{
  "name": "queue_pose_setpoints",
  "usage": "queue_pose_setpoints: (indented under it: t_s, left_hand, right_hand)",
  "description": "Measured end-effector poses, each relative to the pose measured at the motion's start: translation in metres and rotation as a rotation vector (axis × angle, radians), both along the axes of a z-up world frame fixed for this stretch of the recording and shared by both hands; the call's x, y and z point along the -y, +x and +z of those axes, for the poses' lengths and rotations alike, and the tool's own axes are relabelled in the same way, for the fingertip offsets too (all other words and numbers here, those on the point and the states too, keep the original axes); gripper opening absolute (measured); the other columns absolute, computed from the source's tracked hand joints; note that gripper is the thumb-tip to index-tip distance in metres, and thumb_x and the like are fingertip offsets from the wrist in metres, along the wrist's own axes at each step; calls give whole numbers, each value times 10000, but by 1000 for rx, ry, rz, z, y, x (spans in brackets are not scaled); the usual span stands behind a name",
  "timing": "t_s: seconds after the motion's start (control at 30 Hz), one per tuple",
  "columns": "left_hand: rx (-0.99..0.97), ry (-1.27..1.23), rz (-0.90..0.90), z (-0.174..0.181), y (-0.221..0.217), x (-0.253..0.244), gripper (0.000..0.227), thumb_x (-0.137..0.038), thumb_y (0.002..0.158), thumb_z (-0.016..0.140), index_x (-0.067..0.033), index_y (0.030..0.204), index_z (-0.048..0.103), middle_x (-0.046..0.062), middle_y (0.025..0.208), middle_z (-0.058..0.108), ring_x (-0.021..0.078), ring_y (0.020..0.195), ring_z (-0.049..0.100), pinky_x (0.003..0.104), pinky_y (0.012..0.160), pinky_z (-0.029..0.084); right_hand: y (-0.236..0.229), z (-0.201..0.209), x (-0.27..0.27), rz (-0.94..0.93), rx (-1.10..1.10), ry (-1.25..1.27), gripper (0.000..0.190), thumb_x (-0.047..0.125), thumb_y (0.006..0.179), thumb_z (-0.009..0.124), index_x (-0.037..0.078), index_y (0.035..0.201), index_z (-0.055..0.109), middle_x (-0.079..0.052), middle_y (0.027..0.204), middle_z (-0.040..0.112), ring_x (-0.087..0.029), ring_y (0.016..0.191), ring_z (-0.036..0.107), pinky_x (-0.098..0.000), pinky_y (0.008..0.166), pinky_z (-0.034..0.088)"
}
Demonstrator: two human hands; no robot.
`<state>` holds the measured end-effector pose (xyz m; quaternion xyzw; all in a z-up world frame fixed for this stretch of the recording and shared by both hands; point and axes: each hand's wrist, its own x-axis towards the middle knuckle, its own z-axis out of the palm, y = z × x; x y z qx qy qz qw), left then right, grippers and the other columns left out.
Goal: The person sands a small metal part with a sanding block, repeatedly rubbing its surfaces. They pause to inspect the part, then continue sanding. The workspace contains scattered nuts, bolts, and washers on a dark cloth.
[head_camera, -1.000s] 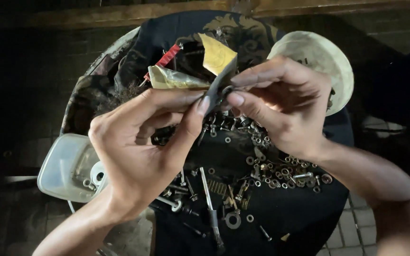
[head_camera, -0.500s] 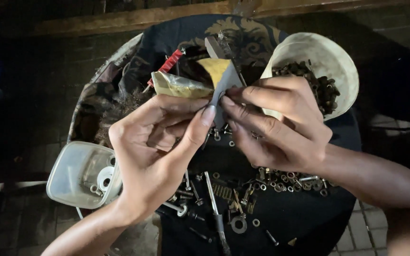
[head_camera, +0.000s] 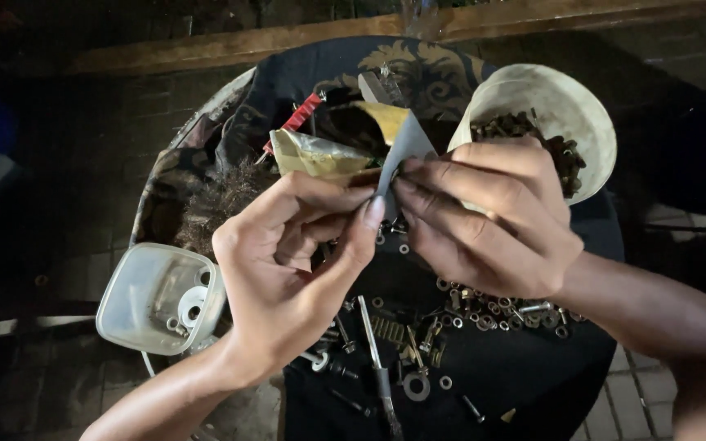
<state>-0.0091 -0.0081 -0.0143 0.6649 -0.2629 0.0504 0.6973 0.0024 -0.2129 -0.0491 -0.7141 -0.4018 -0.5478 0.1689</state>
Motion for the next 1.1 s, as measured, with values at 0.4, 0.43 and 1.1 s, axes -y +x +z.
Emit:
queue_pose_setpoints:
  t_s: [0.4, 0.43, 1.1]
  left_hand:
    - [261, 150, 86, 0, 2, 5, 65, 73, 915, 706, 87, 953, 655, 233, 1057, 752, 267, 961, 803, 266, 843, 685]
    - [252, 147, 76, 0, 2, 5, 63, 69, 918, 701, 83, 955, 652, 240, 1070, 751, 279, 969, 807, 274, 850, 688]
    - [13, -105, -88, -3, 1, 1, 286, -1, 991, 648, 32, 1250, 531, 202, 1265, 675, 248, 1084, 755, 303, 996, 673]
  right_hand:
    - [-3, 14, -1, 126, -240, 66, 88, -73, 931, 745, -122, 985, 695, -274, 980, 705, -371, 855, 694, -406, 762, 586]
    - [-1, 13, -2, 160, -276, 110, 103, -98, 905, 790, -123, 960, 707, -269, 990, 688, -341, 842, 685, -403, 761, 573]
    - [2, 5, -6, 91, -133, 47, 93, -18, 916, 700, -93, 960, 730, -242, 957, 732, -328, 839, 706, -395, 773, 577]
